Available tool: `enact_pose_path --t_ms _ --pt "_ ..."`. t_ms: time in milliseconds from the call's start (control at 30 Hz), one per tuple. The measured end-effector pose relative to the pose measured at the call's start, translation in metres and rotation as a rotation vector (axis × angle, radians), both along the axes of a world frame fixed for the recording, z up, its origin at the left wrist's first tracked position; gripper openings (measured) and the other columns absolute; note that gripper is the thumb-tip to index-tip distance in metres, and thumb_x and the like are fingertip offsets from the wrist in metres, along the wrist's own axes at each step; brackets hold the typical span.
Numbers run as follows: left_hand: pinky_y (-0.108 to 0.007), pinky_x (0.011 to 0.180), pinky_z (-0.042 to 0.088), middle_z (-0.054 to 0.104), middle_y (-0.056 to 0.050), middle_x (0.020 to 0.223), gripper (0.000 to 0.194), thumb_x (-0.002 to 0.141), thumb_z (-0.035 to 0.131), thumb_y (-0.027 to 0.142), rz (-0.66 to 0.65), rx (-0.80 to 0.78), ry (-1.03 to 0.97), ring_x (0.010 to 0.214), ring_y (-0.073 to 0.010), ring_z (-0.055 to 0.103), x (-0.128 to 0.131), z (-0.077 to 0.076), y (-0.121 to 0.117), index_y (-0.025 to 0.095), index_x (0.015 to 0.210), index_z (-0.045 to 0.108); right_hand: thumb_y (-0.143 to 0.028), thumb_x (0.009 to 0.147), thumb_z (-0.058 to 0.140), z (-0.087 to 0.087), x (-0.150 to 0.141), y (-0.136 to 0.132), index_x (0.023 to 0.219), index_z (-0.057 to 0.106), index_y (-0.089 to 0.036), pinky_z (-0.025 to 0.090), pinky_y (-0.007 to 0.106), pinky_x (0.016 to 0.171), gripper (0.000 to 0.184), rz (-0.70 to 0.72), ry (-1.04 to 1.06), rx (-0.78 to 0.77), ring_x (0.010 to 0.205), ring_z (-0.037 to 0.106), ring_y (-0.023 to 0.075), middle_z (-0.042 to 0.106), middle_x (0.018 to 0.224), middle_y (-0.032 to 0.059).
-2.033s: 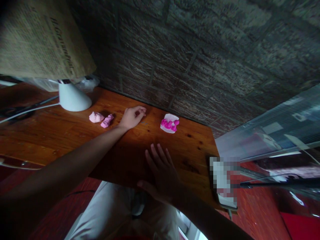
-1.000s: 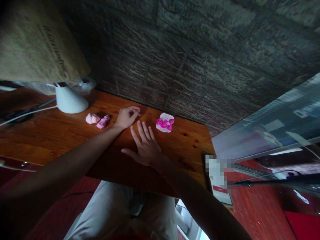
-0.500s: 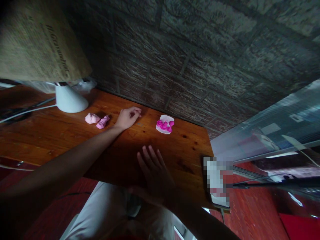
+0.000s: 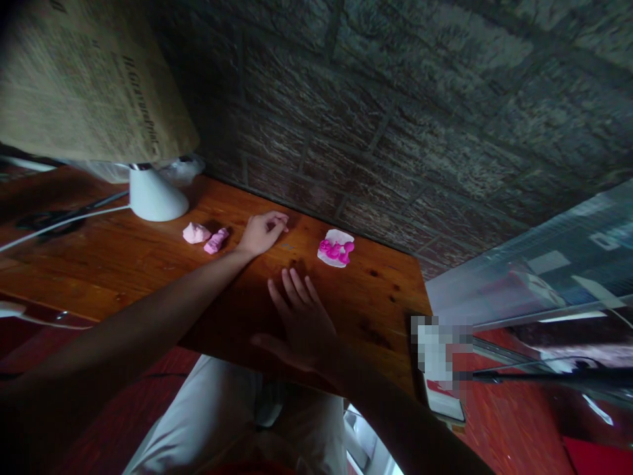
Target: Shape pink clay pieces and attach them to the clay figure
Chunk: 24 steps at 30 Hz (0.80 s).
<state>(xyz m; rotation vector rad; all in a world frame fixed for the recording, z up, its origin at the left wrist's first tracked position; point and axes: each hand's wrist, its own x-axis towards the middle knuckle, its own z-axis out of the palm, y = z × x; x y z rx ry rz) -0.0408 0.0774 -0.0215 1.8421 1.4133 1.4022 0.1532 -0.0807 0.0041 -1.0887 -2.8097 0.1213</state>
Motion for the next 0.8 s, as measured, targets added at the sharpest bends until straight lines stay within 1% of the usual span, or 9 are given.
enact_pose_path --t_ms 100,200,300,400,500,567,667,767,800 --pt "-0.027 0.081 0.055 0.080 -0.006 0.082 0.021 0.089 0.055 0.024 -0.001 -0.010 -0.014 0.076 -0.0179 0.074 0.001 -0.001 0.001 0.016 0.096 0.072 -0.071 0.093 0.048 0.000 0.030 -0.037 0.162 0.027 -0.008 0.022 0.064 0.124 0.095 0.059 -0.011 -0.017 0.159 0.010 0.0372 0.023 0.168 0.0219" --pt "-0.028 0.080 0.055 0.080 -0.006 0.081 0.021 0.089 0.055 0.024 -0.007 -0.003 -0.015 0.075 -0.0180 0.074 0.001 -0.003 0.002 0.015 0.095 0.073 -0.066 0.095 0.050 -0.003 0.041 -0.048 0.163 0.022 -0.007 0.025 0.064 0.124 0.094 0.071 -0.016 -0.014 0.159 0.009 0.0358 0.025 0.168 0.0212" --pt "-0.027 0.079 0.054 0.080 -0.005 0.080 0.021 0.090 0.055 0.025 -0.013 0.003 -0.012 0.075 -0.0181 0.073 0.002 -0.005 0.003 0.016 0.095 0.073 -0.066 0.094 0.050 -0.005 0.025 -0.028 0.161 0.027 -0.008 0.021 0.065 0.124 0.092 0.016 0.000 0.032 0.160 0.006 0.0363 0.025 0.168 0.0205" --pt "-0.027 0.079 0.055 0.080 -0.005 0.080 0.022 0.091 0.055 0.026 0.008 0.005 -0.008 0.075 -0.0186 0.074 0.001 -0.005 0.004 0.016 0.096 0.073 -0.069 0.095 0.047 -0.007 -0.007 0.011 0.160 0.030 -0.007 0.016 0.063 0.126 0.092 -0.063 0.003 0.064 0.160 0.005 0.0358 0.020 0.169 0.0218" --pt "-0.028 0.079 0.055 0.080 -0.005 0.080 0.023 0.092 0.054 0.028 0.021 0.002 -0.013 0.073 -0.0189 0.073 0.000 -0.003 0.003 0.016 0.097 0.073 -0.070 0.096 0.042 -0.008 -0.033 0.048 0.162 0.024 -0.006 0.014 0.062 0.126 0.094 -0.139 0.016 0.065 0.160 0.003 0.0358 0.011 0.170 0.0224" --pt "-0.028 0.078 0.055 0.080 -0.005 0.080 0.024 0.092 0.054 0.029 0.026 -0.003 -0.022 0.072 -0.0187 0.073 0.000 -0.002 0.002 0.016 0.097 0.073 -0.070 0.098 0.039 -0.008 -0.041 0.059 0.162 0.021 -0.005 0.013 0.061 0.126 0.093 -0.153 0.019 0.051 0.160 0.003 0.0357 0.009 0.170 0.0231" --pt "-0.028 0.078 0.055 0.080 -0.006 0.080 0.024 0.092 0.054 0.028 0.024 -0.012 -0.024 0.073 -0.0189 0.073 0.000 -0.001 0.001 0.016 0.097 0.073 -0.071 0.097 0.039 -0.006 -0.032 0.044 0.161 0.025 -0.005 0.015 0.060 0.127 0.093 -0.129 0.021 0.034 0.160 0.004 0.0350 0.012 0.170 0.0236" --pt "-0.028 0.079 0.055 0.080 -0.006 0.080 0.022 0.091 0.054 0.026 0.015 -0.018 -0.026 0.074 -0.0189 0.074 0.000 -0.001 0.001 0.016 0.095 0.073 -0.072 0.096 0.041 -0.004 -0.006 0.005 0.160 0.030 -0.005 0.017 0.061 0.126 0.093 -0.065 -0.004 0.005 0.160 0.008 0.0357 0.020 0.168 0.0244" --pt "-0.028 0.078 0.055 0.080 -0.006 0.080 0.021 0.091 0.054 0.026 0.013 -0.019 -0.030 0.074 -0.0186 0.074 0.001 -0.001 0.002 0.016 0.095 0.072 -0.072 0.095 0.042 -0.003 0.004 -0.007 0.160 0.028 -0.005 0.018 0.062 0.126 0.094 -0.043 -0.011 -0.005 0.160 0.007 0.0358 0.020 0.169 0.0239"
